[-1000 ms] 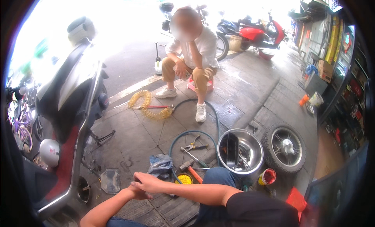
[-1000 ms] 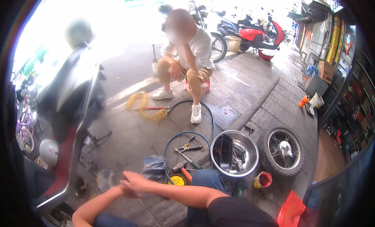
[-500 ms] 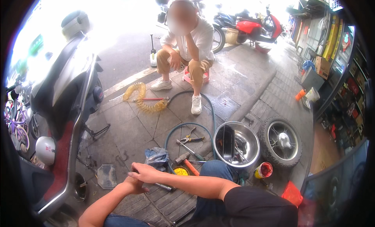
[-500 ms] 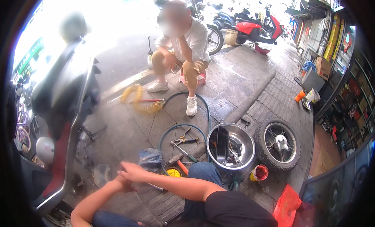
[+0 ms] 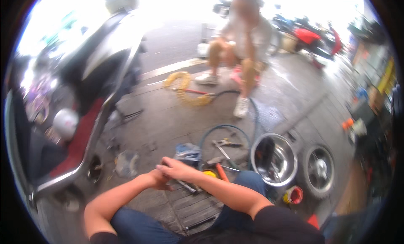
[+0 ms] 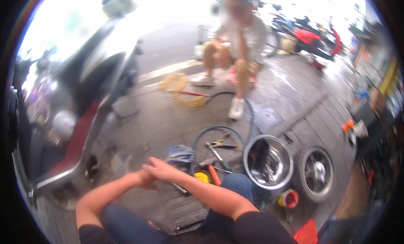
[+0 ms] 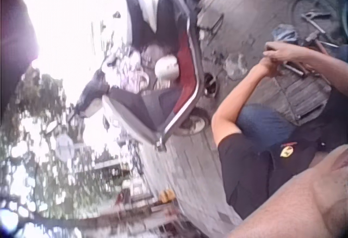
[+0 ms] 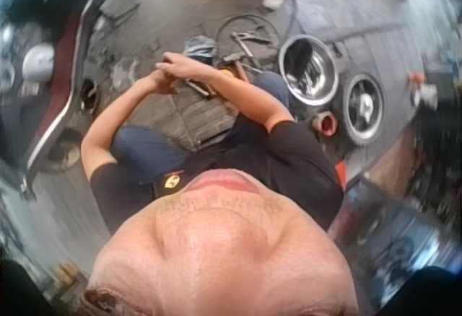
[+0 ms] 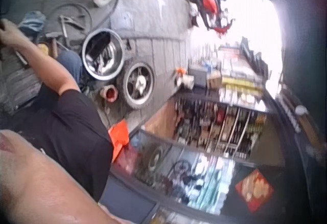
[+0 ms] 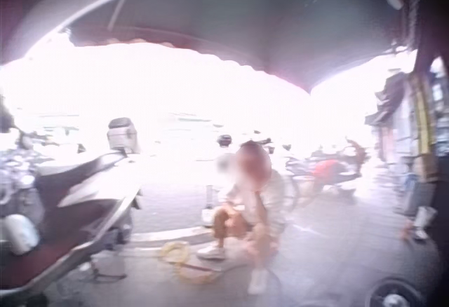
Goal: The person cleans the interior of a motorcycle wheel hub with a cloth, uses a small screwdriver to adjust internal components, and then installs a circular hub cover by hand while sitting on the ground.
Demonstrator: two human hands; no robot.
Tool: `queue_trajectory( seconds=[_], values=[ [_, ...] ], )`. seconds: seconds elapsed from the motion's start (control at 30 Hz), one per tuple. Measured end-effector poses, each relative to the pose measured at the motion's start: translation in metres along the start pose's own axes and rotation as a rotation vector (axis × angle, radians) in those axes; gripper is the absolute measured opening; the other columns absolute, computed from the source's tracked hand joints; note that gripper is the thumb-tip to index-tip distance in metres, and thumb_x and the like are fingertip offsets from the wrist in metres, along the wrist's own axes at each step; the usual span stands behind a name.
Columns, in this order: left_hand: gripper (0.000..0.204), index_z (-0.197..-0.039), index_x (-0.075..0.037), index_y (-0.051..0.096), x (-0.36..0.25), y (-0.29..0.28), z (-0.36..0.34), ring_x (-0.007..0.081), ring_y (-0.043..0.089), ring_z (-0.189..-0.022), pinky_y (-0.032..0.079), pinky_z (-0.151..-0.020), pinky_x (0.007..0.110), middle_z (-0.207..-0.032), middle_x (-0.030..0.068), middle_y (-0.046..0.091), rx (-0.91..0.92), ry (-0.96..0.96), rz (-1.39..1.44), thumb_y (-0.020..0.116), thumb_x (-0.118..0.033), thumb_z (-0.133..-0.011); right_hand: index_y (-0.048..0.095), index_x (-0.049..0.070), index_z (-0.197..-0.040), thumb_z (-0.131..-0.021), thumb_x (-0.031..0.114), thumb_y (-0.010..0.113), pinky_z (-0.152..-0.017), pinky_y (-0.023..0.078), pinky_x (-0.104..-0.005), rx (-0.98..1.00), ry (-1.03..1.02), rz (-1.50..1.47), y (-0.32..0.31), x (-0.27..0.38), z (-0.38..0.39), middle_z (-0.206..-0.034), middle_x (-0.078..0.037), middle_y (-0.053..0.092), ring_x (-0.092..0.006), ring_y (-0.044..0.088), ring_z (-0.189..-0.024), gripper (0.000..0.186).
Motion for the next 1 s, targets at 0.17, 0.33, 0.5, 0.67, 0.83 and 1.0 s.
queue_trajectory(
  seconds=[0.17, 0.33, 0.5, 0.67, 0.83, 1.0],
  values=[
    [0.085, -0.154, -0.020, 0.020, -0.054, -0.036, -0.003, 0.0396, 0.026, -0.141, 0.026, -0.114, 0.049, -0.151, 0.0257, 0.029, 0.146, 0.078, 0.159, 0.063, -0.051, -0.087, 0.055, 0.002, -0.109, -0.099, 0.031, 0.055, -0.075, 0.050, -0.0276, 0.063, 0.230, -0.643, -0.020, 0.002, 0.019, -0.096, -0.006, 0.060, -0.0126, 0.058, -0.082, 0.031],
    [0.077, -0.148, -0.013, 0.035, -0.052, -0.048, 0.014, 0.0324, 0.047, -0.129, 0.038, -0.105, 0.043, -0.136, 0.0217, 0.052, 0.093, 0.141, 0.441, 0.066, -0.047, -0.087, 0.055, 0.001, -0.106, -0.099, 0.028, 0.054, -0.068, 0.048, -0.0279, 0.096, 0.232, -0.189, -0.016, 0.003, 0.010, -0.087, -0.007, 0.061, -0.0119, 0.057, -0.078, 0.028],
    [0.079, -0.153, -0.014, 0.027, -0.069, -0.064, 0.023, 0.0289, 0.048, -0.126, 0.034, -0.107, 0.041, -0.129, 0.0171, 0.057, 0.168, 0.172, 0.696, 0.066, -0.040, -0.088, 0.055, 0.003, -0.101, -0.098, 0.029, 0.056, -0.066, 0.047, -0.0267, 0.138, 0.178, -0.355, -0.015, 0.016, 0.021, -0.085, -0.003, 0.060, -0.0095, 0.055, -0.074, 0.026],
    [0.075, -0.150, -0.012, 0.032, -0.028, -0.037, 0.008, 0.0290, 0.054, -0.118, 0.039, -0.103, 0.040, -0.123, 0.0148, 0.061, 0.042, 0.008, 0.636, 0.065, -0.041, -0.089, 0.057, 0.010, -0.097, -0.097, 0.031, 0.058, -0.069, 0.045, -0.0233, 0.083, 0.206, -0.571, -0.016, 0.009, 0.014, -0.086, 0.000, 0.062, -0.0071, 0.056, -0.075, 0.021],
    [0.047, -0.124, -0.002, 0.057, -0.029, -0.058, 0.011, 0.0242, 0.060, -0.106, 0.046, -0.092, 0.039, -0.107, 0.0164, 0.067, -0.063, -0.043, 0.629, 0.064, -0.035, -0.091, 0.058, -0.002, -0.099, -0.096, 0.026, 0.059, -0.068, 0.046, -0.0266, -0.016, 0.106, -0.259, -0.030, 0.016, 0.018, -0.084, -0.005, 0.063, -0.0113, 0.057, -0.077, 0.028],
    [0.038, -0.096, 0.002, 0.065, -0.038, -0.054, 0.004, 0.0232, 0.060, -0.094, 0.047, -0.084, 0.038, -0.094, 0.0139, 0.066, -0.041, 0.071, 0.622, 0.065, -0.035, -0.091, 0.059, -0.002, -0.097, -0.095, 0.027, 0.060, -0.064, 0.046, -0.0280, -0.002, 0.067, -0.090, -0.026, 0.017, 0.017, -0.081, -0.006, 0.064, -0.0117, 0.057, -0.073, 0.029]
  ],
)
Point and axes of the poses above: each hand's wrist, its own z-axis away from the middle knuckle, its own y-axis out of the palm, x = y × z, the point moved 5 cm from there along -z, towards the middle knuckle
